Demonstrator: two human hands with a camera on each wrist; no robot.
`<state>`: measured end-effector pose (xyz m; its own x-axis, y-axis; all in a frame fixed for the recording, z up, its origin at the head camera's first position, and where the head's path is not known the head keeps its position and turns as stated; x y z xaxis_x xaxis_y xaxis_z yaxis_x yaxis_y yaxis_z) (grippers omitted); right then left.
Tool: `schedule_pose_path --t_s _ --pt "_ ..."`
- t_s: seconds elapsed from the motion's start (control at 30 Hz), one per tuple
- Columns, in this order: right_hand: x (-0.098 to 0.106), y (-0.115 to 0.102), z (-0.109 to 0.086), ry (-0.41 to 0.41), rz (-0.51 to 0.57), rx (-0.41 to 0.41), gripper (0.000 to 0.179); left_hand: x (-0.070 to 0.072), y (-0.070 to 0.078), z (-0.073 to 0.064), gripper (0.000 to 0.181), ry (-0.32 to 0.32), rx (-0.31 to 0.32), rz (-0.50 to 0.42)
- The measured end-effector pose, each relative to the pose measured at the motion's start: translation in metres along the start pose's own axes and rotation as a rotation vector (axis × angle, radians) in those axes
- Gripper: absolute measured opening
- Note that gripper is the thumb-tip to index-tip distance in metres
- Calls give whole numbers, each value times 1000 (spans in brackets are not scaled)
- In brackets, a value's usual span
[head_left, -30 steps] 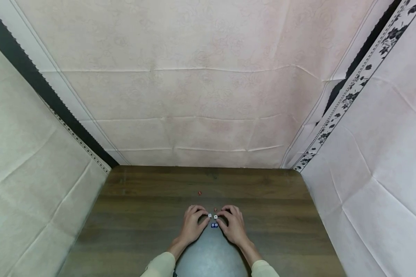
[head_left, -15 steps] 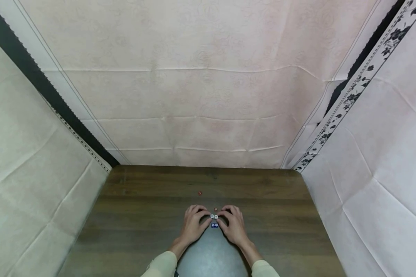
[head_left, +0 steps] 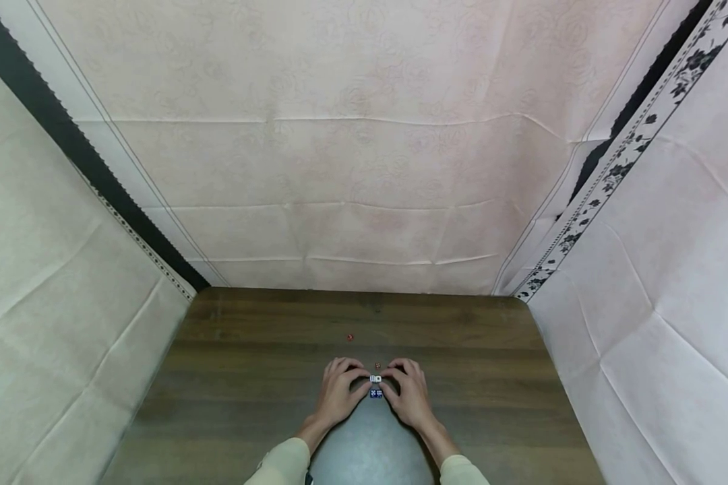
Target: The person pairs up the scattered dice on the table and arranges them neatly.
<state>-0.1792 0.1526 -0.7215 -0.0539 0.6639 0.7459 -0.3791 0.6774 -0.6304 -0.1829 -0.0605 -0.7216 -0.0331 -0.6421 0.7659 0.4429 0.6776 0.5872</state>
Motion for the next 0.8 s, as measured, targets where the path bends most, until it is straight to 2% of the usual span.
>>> schedule_pose_path --t_s 0.2,0.63,0.8 --pt "-1 0 0 11 -6 10 16 -2 -1 -1 14 30 -31 8" --pt "0 -1 1 23 -36 13 17 2 0 -1 15 -24 -2 -36" --pt "3 -4 0 -4 -22 -4 18 2 -1 -1 16 -30 2 -21"
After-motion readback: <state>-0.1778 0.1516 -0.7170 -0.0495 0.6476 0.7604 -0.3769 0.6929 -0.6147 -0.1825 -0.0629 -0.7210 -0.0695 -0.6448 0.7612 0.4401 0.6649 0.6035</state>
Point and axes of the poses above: each hand's wrist, its own z-axis towards the middle knuckle, its own x-axis out of the back of the hand, y = z × x, the point moved 1 cm from there along z, towards the middle knuckle, and after that the axes turned 10 degrees about -y, right-handed, at the moved point
